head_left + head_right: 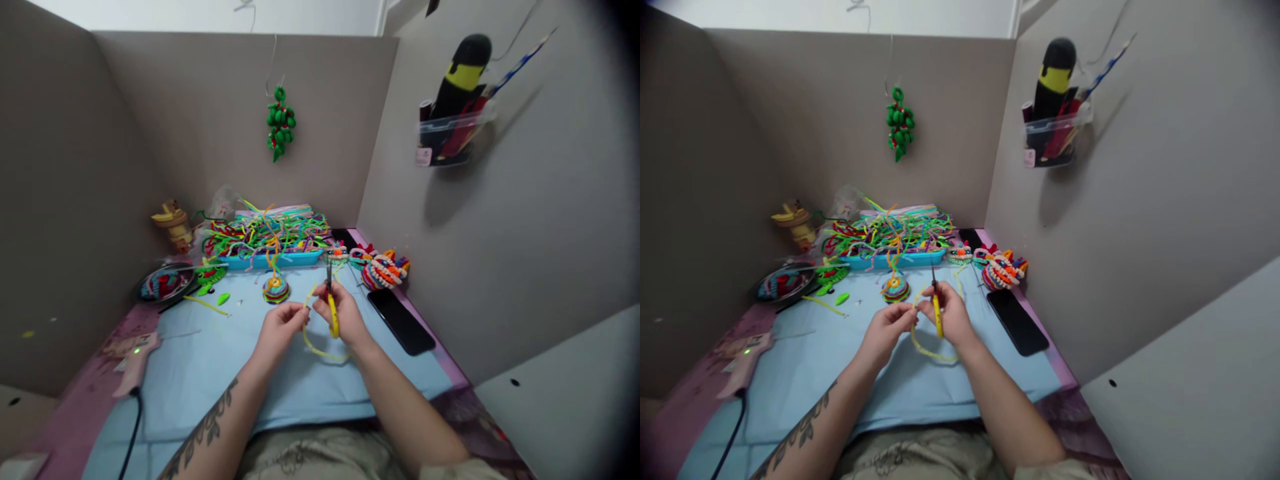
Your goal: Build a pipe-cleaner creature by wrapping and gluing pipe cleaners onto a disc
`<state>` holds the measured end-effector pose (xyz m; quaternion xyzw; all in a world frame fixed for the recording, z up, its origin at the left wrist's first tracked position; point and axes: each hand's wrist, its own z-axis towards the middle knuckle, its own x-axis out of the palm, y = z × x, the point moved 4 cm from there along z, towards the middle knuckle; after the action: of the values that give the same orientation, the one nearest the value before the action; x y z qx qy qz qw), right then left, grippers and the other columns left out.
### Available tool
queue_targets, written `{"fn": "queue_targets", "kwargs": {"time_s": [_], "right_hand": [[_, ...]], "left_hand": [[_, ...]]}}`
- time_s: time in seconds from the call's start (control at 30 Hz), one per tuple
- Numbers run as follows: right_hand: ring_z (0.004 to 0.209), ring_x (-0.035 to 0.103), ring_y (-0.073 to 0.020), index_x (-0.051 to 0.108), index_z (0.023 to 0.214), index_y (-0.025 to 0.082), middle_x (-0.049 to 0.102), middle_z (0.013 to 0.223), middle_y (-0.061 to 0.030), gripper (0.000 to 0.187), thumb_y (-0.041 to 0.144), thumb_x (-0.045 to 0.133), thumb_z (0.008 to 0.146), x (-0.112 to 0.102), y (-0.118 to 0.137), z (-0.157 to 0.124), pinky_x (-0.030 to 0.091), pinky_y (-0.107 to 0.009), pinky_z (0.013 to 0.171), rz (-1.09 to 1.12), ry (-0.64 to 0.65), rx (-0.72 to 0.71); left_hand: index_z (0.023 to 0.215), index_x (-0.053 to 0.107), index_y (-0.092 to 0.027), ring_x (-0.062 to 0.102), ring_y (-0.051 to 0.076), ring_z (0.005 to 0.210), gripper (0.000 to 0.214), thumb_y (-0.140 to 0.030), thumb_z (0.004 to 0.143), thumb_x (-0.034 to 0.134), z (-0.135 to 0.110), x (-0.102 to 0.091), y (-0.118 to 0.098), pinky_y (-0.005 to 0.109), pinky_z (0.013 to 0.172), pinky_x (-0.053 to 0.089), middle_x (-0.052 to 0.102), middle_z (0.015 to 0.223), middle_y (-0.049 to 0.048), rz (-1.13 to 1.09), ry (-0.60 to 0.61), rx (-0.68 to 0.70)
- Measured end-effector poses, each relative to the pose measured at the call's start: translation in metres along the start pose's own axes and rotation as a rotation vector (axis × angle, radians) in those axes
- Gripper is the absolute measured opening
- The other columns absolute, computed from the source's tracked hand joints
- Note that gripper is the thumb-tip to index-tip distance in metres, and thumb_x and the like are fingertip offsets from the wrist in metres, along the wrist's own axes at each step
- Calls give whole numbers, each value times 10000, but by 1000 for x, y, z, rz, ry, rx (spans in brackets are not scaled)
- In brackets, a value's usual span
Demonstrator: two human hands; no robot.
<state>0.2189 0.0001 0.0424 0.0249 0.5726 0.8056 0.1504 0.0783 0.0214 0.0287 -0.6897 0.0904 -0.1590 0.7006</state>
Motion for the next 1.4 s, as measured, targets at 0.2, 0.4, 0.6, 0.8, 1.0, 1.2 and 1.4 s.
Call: {"fn": "queue_targets", "kwargs": {"time_s": [0.2,0.4,0.6,0.8,1.0,1.2,1.4], "right_hand": [[788,507,-221,557,810,201,534,848,-61,272,389,694,669,-24,2,-3,408,-323,685,-755,-56,-233],[803,513,-239,577,808,206,553,840,-73,216,385,665,724,-19,-2,-10,393,-318,671,-958,-85,-253],[762,529,-209,604,792,208,582,814,-53,198,383,669,726,-15,-3,-12,385,-294,648,-945,-78,-265],[718,554,-171,638,775,200,610,778,-36,205,400,660,733,-15,-6,-13,376,-254,633,-928,-70,-242],[688,562,-160,667,761,204,617,741,-32,229,431,661,726,-15,-7,-13,365,-243,616,-935,-58,-229],[668,555,-152,690,768,203,614,719,-30,261,455,672,704,-15,-11,-13,352,-240,608,-960,-40,-208],[628,534,-139,683,721,191,588,678,-28,251,439,648,732,-15,-19,-13,332,-239,583,-958,15,-163]], "left_hand": [[929,682,-136,558,118,575,394,-353,605,739,-2,-12,-8,232,566,437,625,628,16,-105,-144,-71],[986,672,-130,525,104,554,447,-377,617,726,-2,-14,-3,229,551,418,594,605,-3,-57,-185,-67],[971,678,-122,482,94,539,427,-370,625,718,-2,-17,4,216,530,375,570,595,-14,18,-218,-18],[998,671,-121,496,99,583,422,-360,650,699,-1,-18,3,218,585,390,571,608,-12,15,-203,5],[988,666,-117,493,100,572,427,-363,640,699,-2,-17,-1,217,569,386,549,586,-21,-10,-204,-37],[1006,652,-102,475,94,551,463,-367,628,696,1,-18,3,219,548,390,555,606,-14,-13,-181,-88],[1000,662,-94,489,100,572,471,-364,615,693,3,-18,5,209,539,387,568,619,0,-7,-160,-142]]}}
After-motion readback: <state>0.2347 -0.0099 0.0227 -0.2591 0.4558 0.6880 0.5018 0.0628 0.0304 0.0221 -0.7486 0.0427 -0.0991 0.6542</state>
